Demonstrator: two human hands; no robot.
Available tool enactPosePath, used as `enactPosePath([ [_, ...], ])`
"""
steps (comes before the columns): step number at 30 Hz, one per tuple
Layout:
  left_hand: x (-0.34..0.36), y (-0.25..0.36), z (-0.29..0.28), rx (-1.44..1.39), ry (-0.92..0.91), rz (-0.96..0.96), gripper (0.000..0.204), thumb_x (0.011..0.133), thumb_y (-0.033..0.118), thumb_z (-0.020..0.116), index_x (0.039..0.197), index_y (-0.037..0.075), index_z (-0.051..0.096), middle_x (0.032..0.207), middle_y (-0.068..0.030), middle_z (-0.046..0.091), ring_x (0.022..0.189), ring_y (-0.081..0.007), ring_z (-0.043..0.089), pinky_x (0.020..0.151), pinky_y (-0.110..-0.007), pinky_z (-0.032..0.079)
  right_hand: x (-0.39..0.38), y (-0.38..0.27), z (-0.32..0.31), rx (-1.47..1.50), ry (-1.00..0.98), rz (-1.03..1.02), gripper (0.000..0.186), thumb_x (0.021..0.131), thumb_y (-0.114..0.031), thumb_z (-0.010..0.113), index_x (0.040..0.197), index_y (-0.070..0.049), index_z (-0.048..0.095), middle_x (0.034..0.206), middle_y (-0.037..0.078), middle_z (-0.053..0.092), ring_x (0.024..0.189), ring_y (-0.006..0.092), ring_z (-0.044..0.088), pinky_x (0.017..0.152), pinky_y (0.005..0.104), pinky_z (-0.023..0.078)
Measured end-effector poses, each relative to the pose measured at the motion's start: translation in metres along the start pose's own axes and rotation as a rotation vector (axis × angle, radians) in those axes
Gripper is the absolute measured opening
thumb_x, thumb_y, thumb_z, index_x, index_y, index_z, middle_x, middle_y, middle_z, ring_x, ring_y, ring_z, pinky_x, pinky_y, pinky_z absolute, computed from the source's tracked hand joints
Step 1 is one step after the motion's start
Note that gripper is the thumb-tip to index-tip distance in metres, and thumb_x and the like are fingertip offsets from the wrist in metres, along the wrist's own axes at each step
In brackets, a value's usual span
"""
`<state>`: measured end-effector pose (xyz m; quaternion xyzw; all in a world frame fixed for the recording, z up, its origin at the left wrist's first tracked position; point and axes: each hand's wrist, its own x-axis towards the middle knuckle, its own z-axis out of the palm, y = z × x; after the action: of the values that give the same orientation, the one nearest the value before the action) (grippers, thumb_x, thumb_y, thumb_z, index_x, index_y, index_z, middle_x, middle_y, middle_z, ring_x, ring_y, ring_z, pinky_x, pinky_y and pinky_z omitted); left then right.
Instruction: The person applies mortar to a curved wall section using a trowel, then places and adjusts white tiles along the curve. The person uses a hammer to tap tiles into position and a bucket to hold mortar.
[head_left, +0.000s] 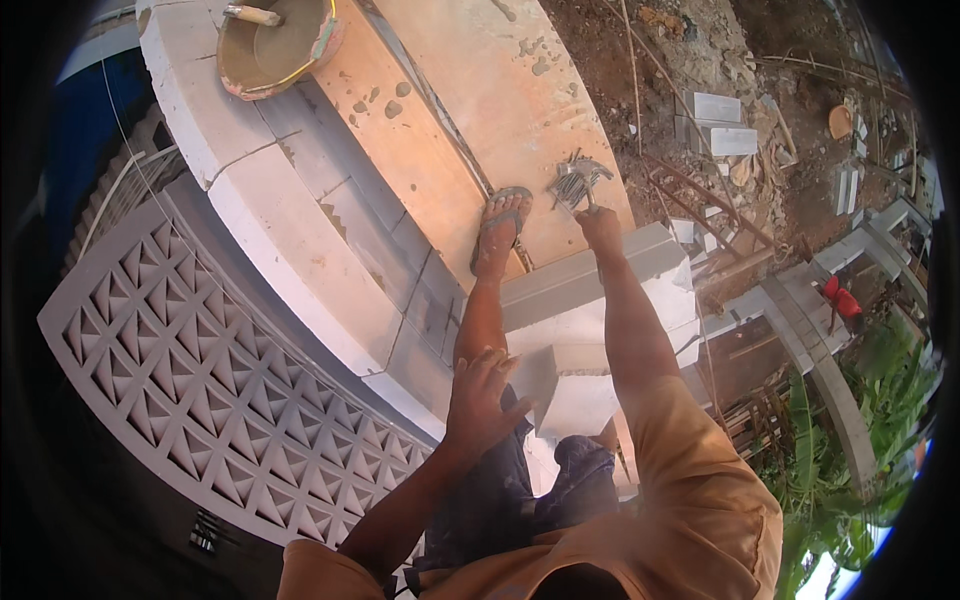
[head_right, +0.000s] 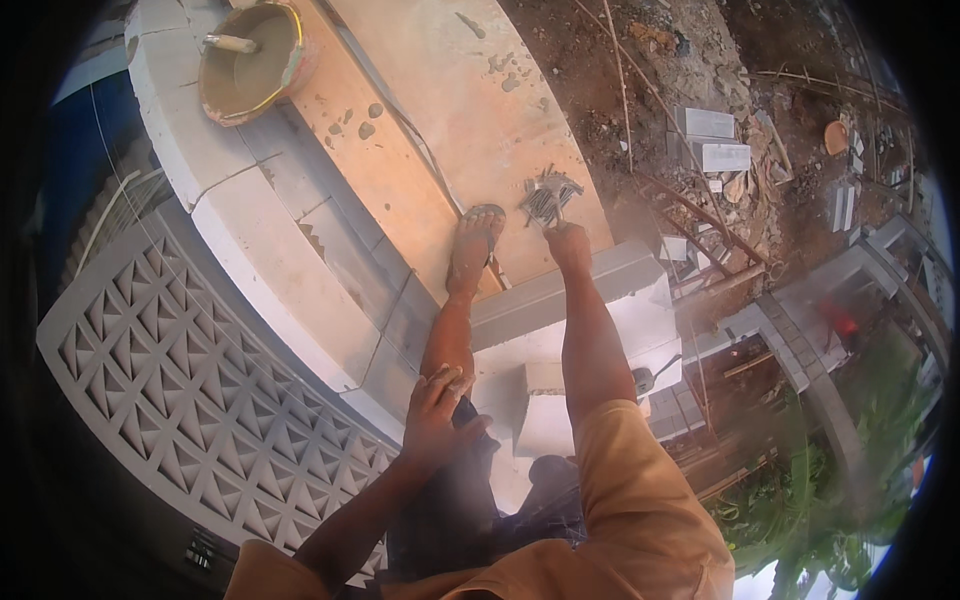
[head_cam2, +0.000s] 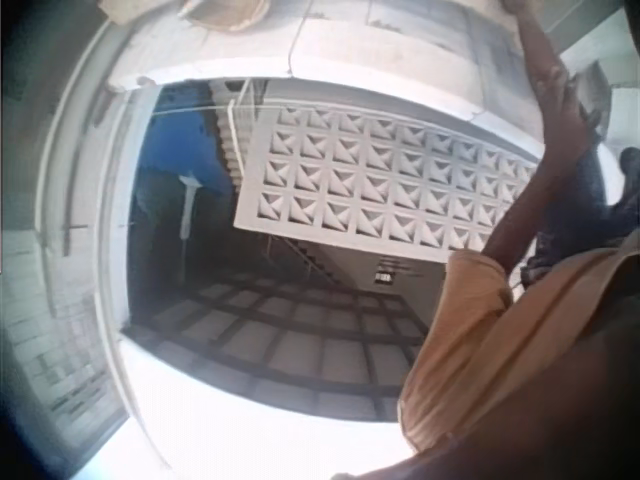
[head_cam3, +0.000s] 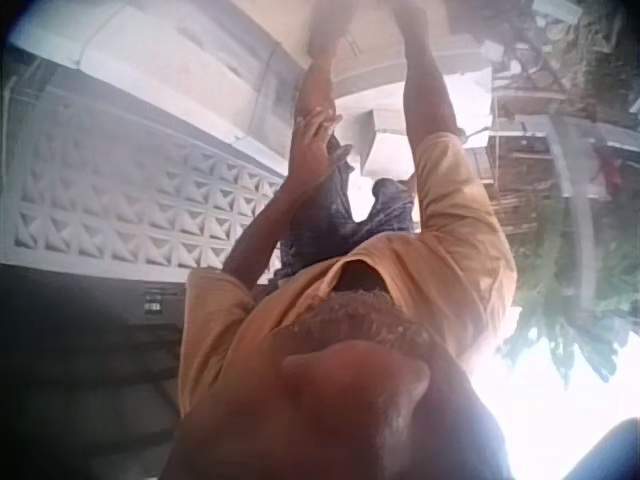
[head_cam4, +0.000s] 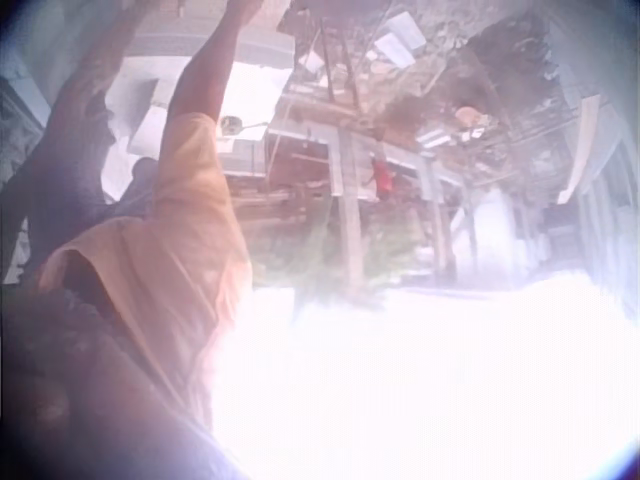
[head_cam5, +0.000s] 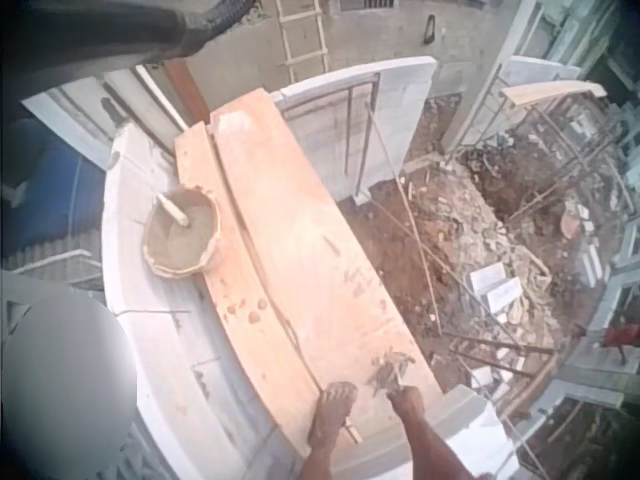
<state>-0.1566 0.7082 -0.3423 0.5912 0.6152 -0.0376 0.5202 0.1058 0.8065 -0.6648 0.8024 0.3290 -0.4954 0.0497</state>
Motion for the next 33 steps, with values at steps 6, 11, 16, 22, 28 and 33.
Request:
enactPosePath([
  [6, 0.01, -0.01, -0.012, -0.1, -0.004, 0.007, 0.057, 0.08, 0.038, 0.08, 0.124, 0.007, 0.063, 0.131, -0.0157, 0.057, 0.13, -0.0361, 0.049, 0.109, -0.057, 0.035, 0.059, -0.062, 0.052, -0.044, 0.396, 0.173, 0.035, 0.083, -0.033, 0.071, 0.092, 0.0, 0.074, 0.09, 0.022, 0.073, 0.087, 0.0414, 0.071, 0.072, 0.0499, 0.055],
  [11, 0.01, -0.016, -0.017, -0.169, -0.013, -0.062, 0.053, 0.08, 0.036, 0.081, 0.121, 0.008, 0.066, 0.127, -0.0135, 0.06, 0.128, -0.0348, 0.052, 0.108, -0.056, 0.038, 0.06, -0.076, 0.065, 0.003, 0.358, 0.25, 0.042, 0.083, -0.04, 0.069, 0.098, -0.001, 0.074, 0.095, 0.022, 0.073, 0.09, 0.0389, 0.071, 0.074, 0.048, 0.055],
  [16, 0.015, -0.017, -0.027, -0.16, -0.042, -0.022, 0.053, 0.081, 0.035, 0.08, 0.123, 0.008, 0.064, 0.126, -0.0129, 0.061, 0.127, -0.0329, 0.053, 0.108, -0.055, 0.038, 0.075, -0.05, 0.076, 0.152, 0.324, 0.256, 0.046, 0.08, -0.039, 0.072, 0.1, 0.002, 0.073, 0.097, 0.025, 0.072, 0.098, 0.0424, 0.069, 0.083, 0.0486, 0.053],
  [22, 0.018, -0.01, -0.034, -0.165, -0.016, -0.031, 0.052, 0.083, 0.035, 0.078, 0.124, 0.007, 0.064, 0.128, -0.014, 0.06, 0.128, -0.0319, 0.053, 0.108, -0.054, 0.039, 0.071, -0.053, 0.068, 0.016, 0.254, 0.137, 0.05, 0.082, -0.04, 0.06, 0.107, 0.001, 0.071, 0.099, 0.025, 0.072, 0.096, 0.0405, 0.069, 0.081, 0.0479, 0.053],
  [28, 0.032, -0.006, -0.051, -0.22, 0.132, 0.078, 0.052, 0.083, 0.035, 0.076, 0.123, 0.004, 0.062, 0.127, -0.0157, 0.06, 0.122, -0.0324, 0.054, 0.103, -0.049, 0.041, -0.006, -0.063, 0.051, 0.564, 0.009, -0.006, 0.02, 0.087, -0.023, 0.063, 0.076, -0.008, 0.056, 0.057, -0.002, 0.044, 0.042, 0.0087, 0.042, 0.038, 0.0282, 0.035],
  [33, 0.05, 0.002, -0.053, -0.17, 0.209, 0.085, 0.047, 0.084, 0.035, 0.075, 0.112, -0.001, 0.063, 0.111, -0.0182, 0.063, 0.106, -0.0346, 0.061, 0.092, -0.044, 0.047, -0.157, -0.119, -0.021, 0.466, -0.261, 0.204, 0.015, 0.087, -0.02, 0.066, 0.083, -0.007, 0.058, 0.057, -0.004, 0.045, 0.043, 0.0085, 0.044, 0.04, 0.0269, 0.037],
])
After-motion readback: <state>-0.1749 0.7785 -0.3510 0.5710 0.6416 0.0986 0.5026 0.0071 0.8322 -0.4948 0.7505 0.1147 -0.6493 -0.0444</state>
